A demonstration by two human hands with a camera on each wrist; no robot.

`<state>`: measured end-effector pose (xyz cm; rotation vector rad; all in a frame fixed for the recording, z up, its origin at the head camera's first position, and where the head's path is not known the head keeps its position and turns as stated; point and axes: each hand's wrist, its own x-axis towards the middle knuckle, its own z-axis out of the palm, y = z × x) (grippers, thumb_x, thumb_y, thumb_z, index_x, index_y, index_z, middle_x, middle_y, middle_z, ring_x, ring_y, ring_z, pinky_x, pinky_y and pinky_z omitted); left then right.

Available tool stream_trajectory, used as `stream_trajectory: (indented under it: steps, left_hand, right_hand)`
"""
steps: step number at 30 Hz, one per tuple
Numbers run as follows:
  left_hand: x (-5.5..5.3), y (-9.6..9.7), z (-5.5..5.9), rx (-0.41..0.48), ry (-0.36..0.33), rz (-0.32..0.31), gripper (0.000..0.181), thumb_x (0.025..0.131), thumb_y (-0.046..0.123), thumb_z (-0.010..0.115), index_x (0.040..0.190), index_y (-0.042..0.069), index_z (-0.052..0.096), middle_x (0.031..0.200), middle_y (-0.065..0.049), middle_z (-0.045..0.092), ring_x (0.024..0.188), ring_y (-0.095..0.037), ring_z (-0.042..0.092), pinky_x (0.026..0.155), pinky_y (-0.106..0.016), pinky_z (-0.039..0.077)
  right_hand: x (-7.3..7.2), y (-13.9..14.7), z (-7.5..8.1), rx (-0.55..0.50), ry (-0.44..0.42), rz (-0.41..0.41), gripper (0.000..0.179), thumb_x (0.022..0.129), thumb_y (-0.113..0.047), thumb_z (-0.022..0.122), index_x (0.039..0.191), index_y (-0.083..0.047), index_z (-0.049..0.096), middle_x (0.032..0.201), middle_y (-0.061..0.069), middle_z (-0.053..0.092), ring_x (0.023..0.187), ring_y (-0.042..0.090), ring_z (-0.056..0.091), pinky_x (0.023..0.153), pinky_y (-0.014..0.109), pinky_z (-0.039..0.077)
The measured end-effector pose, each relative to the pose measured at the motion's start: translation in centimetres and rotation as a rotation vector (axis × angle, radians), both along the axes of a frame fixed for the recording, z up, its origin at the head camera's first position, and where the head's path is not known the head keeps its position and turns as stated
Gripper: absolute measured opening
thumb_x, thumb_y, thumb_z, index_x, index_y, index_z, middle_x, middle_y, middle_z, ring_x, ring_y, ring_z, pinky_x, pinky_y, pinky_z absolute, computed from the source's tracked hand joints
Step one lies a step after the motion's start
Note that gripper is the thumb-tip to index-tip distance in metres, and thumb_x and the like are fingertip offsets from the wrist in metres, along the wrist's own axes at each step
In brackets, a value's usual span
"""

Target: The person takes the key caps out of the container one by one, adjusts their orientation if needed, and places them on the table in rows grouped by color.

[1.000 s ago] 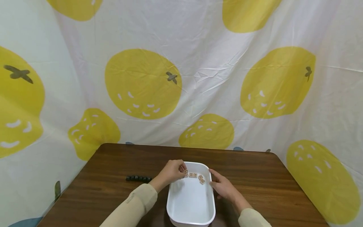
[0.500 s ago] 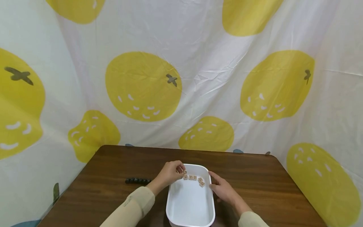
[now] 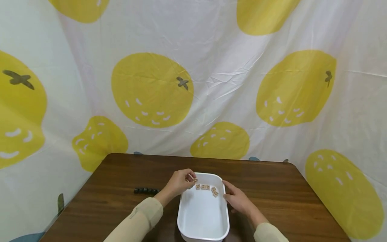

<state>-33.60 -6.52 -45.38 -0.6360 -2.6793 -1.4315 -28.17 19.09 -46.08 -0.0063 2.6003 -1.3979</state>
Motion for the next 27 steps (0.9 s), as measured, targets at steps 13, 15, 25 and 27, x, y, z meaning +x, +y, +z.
stream_trajectory:
  steps: [13,15,25,27]
  left_hand:
    - [0.00,-0.42,-0.16,0.085,-0.031,0.011,0.014,0.083,-0.001,0.074,0.095,0.005,0.068,0.075,0.000,0.063,0.061,-0.011,0.059,0.055,-0.025,0.049]
    - [0.03,-0.45,-0.16,0.089,-0.027,0.013,0.014,0.083,-0.002,0.073,0.095,0.004,0.068,0.075,-0.001,0.063,0.062,-0.011,0.058,0.055,-0.025,0.048]
    - [0.32,-0.68,-0.10,0.088,-0.072,0.029,0.008,0.090,0.013,0.072,0.096,0.009,0.068,0.080,-0.005,0.066,0.065,-0.016,0.061,0.057,-0.027,0.049]
    - [0.41,-0.72,-0.06,0.094,-0.070,0.028,0.008,0.093,0.017,0.071,0.095,0.009,0.068,0.081,-0.009,0.067,0.065,-0.018,0.062,0.056,-0.028,0.049]
  right_hand:
    - [0.08,-0.09,0.16,0.005,0.021,-0.005,0.057,0.096,-0.012,0.056,0.151,-0.009,0.039,0.114,0.019,0.061,0.089,0.030,0.062,0.060,0.045,0.054]
    - [0.05,-0.10,0.10,0.006,0.021,-0.008,0.058,0.096,-0.012,0.056,0.151,-0.009,0.039,0.114,0.020,0.061,0.089,0.030,0.062,0.060,0.045,0.054]
    - [0.06,-0.09,-0.08,0.008,0.019,-0.009,0.058,0.096,-0.012,0.056,0.151,-0.009,0.040,0.114,0.019,0.062,0.088,0.029,0.062,0.060,0.045,0.054]
    - [0.08,-0.13,-0.05,0.009,0.017,-0.010,0.058,0.096,-0.012,0.056,0.151,-0.009,0.039,0.115,0.020,0.061,0.089,0.029,0.062,0.061,0.045,0.054]
